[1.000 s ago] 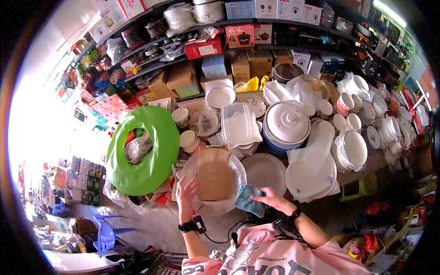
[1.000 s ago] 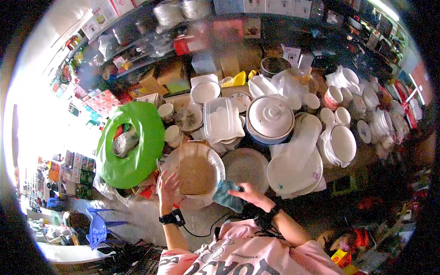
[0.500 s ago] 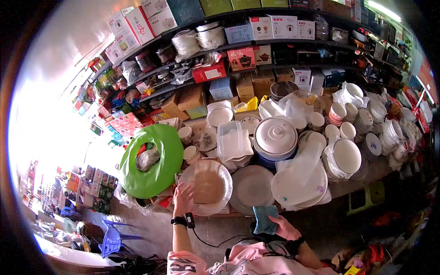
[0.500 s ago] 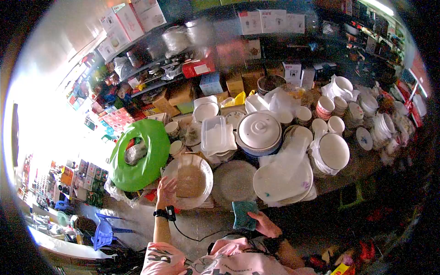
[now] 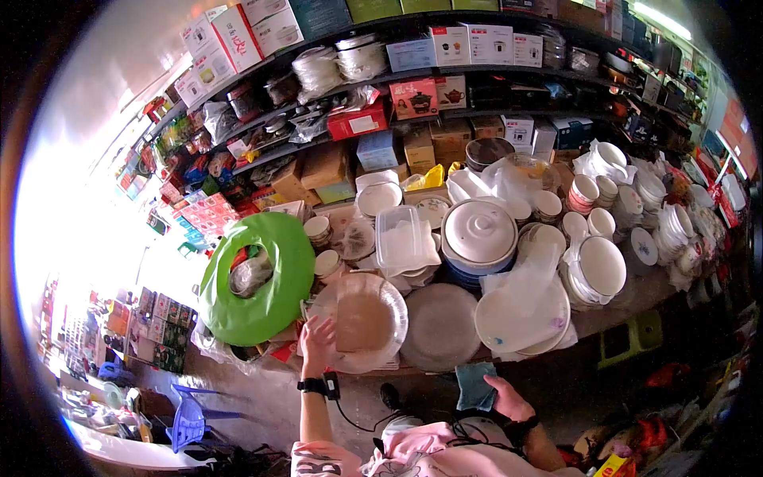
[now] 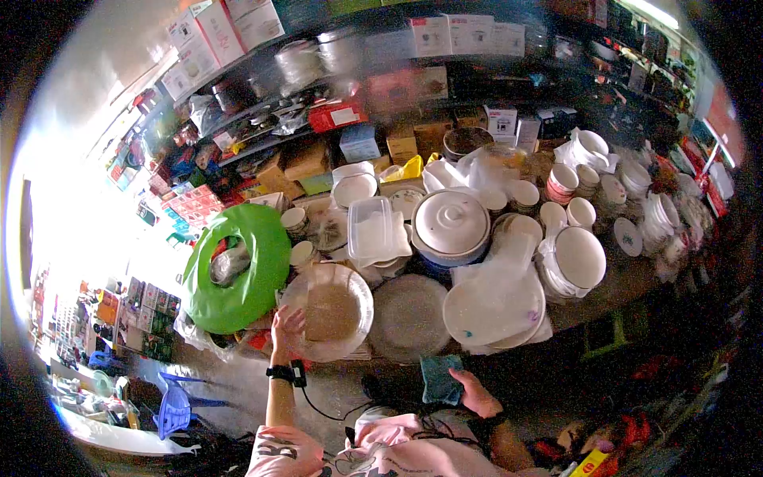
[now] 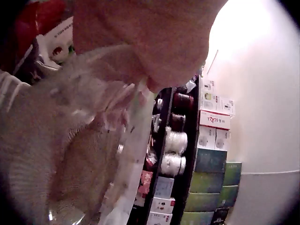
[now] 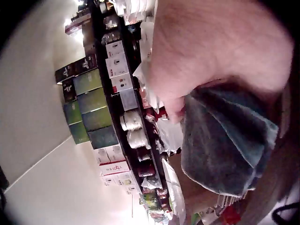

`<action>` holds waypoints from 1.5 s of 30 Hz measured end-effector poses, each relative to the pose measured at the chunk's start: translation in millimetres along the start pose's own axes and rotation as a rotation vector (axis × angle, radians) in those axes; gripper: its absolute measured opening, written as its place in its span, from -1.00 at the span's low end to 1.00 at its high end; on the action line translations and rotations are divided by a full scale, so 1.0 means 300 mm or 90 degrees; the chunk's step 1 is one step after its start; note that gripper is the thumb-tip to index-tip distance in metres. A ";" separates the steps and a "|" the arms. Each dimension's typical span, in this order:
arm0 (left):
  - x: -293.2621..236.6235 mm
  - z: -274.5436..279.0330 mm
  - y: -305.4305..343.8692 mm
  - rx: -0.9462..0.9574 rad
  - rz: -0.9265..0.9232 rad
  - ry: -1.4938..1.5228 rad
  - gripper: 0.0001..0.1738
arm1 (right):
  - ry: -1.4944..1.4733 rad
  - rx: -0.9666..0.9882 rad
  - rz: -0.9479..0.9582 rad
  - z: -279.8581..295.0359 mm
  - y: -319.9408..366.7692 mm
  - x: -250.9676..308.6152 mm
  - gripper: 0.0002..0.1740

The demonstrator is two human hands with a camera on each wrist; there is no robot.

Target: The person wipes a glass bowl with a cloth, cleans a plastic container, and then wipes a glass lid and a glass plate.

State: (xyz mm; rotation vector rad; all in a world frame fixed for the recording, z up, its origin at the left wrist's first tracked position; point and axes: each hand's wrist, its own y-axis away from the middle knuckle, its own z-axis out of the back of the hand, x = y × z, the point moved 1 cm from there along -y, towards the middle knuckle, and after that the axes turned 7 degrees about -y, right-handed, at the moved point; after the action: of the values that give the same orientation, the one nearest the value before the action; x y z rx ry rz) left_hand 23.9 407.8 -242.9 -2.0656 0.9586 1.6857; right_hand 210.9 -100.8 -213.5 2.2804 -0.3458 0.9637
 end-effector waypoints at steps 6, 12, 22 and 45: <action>-0.020 -0.036 0.027 -0.028 0.051 0.006 -0.35 | -0.272 -0.086 -0.039 -0.179 -0.176 -0.015 -0.46; -0.055 -0.028 0.050 0.072 0.045 0.052 -0.38 | -0.232 -0.161 0.158 -0.385 -0.317 0.044 -0.25; -0.129 -0.032 -0.148 0.167 0.193 0.112 -0.31 | 0.151 -0.540 0.290 -0.715 -0.583 0.121 -0.20; -0.094 -0.037 -0.174 0.198 0.181 0.142 -0.24 | 0.474 -0.641 0.395 -0.993 -0.784 0.107 -0.48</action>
State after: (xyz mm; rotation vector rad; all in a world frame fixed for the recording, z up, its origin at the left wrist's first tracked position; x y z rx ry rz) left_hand 64.3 447.6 -222.1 -2.0051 1.5411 1.3344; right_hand 176.9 270.9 -137.4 0.8253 -0.9546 1.4141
